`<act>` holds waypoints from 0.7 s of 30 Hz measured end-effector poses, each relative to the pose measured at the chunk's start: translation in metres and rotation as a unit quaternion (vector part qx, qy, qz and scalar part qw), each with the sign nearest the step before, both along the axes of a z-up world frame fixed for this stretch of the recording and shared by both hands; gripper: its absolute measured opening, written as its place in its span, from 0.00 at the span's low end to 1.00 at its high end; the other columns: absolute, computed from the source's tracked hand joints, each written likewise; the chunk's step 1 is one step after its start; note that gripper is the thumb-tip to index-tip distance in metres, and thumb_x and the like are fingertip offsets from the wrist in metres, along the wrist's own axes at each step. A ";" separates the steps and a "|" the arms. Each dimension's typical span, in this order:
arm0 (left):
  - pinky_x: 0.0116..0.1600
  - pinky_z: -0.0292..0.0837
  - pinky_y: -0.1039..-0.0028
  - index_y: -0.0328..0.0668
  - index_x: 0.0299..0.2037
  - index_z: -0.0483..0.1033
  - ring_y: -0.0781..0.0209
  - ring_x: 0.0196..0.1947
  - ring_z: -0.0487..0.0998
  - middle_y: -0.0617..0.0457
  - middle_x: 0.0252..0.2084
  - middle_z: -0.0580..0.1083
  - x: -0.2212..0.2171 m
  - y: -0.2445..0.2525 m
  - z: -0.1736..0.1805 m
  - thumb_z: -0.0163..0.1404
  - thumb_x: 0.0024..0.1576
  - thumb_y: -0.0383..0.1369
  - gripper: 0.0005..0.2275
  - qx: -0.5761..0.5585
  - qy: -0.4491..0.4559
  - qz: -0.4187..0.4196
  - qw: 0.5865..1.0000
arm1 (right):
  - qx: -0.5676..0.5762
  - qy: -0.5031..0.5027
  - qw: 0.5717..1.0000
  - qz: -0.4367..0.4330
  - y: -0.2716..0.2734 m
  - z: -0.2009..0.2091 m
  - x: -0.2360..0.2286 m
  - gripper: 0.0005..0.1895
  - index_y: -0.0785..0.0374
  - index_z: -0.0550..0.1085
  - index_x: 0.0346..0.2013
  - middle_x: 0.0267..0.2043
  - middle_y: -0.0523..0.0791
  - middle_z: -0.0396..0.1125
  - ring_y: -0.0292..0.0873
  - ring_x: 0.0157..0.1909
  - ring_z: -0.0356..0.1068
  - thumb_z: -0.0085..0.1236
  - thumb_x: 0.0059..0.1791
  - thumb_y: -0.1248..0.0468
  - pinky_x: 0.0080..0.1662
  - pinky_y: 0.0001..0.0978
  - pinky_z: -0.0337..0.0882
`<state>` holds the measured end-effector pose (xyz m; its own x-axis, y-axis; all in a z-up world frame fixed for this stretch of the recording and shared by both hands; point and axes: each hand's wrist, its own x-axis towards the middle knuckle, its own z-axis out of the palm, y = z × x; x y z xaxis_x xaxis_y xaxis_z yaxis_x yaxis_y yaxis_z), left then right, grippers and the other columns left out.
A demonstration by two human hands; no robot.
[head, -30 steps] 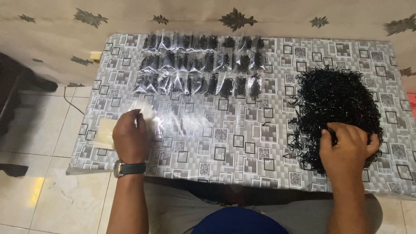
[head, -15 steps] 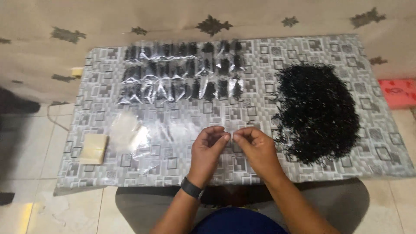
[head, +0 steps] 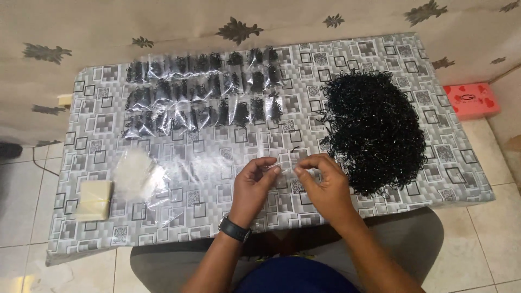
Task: The person places metal hooks into small plastic bags by hand, grouping them before sealing the bags.
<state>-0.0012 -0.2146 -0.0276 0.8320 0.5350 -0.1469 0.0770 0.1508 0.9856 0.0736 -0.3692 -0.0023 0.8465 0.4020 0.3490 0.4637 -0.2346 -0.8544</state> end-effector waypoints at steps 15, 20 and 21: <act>0.44 0.77 0.69 0.33 0.46 0.81 0.58 0.40 0.80 0.44 0.35 0.80 -0.003 -0.003 0.007 0.61 0.53 0.26 0.12 -0.002 -0.038 0.012 0.999 | 0.013 0.093 0.995 -0.021 0.007 -0.014 -0.003 0.10 0.67 0.80 0.37 0.32 0.51 0.75 0.51 0.39 0.78 0.70 0.43 0.72 0.45 0.45 0.74; 0.46 0.78 0.67 0.34 0.46 0.81 0.56 0.41 0.82 0.44 0.35 0.81 0.000 -0.001 0.010 0.61 0.53 0.25 0.12 -0.001 -0.047 0.018 0.999 | 0.045 0.200 0.978 -0.027 0.006 -0.021 0.000 0.09 0.69 0.79 0.39 0.30 0.48 0.73 0.39 0.34 0.72 0.68 0.44 0.71 0.41 0.35 0.73; 0.47 0.78 0.67 0.34 0.47 0.81 0.55 0.41 0.82 0.43 0.36 0.81 0.000 -0.001 0.010 0.61 0.53 0.25 0.12 0.000 -0.048 0.016 0.999 | 0.048 0.211 0.976 -0.024 0.006 -0.019 0.000 0.08 0.67 0.79 0.38 0.30 0.47 0.73 0.38 0.34 0.71 0.69 0.45 0.71 0.40 0.33 0.73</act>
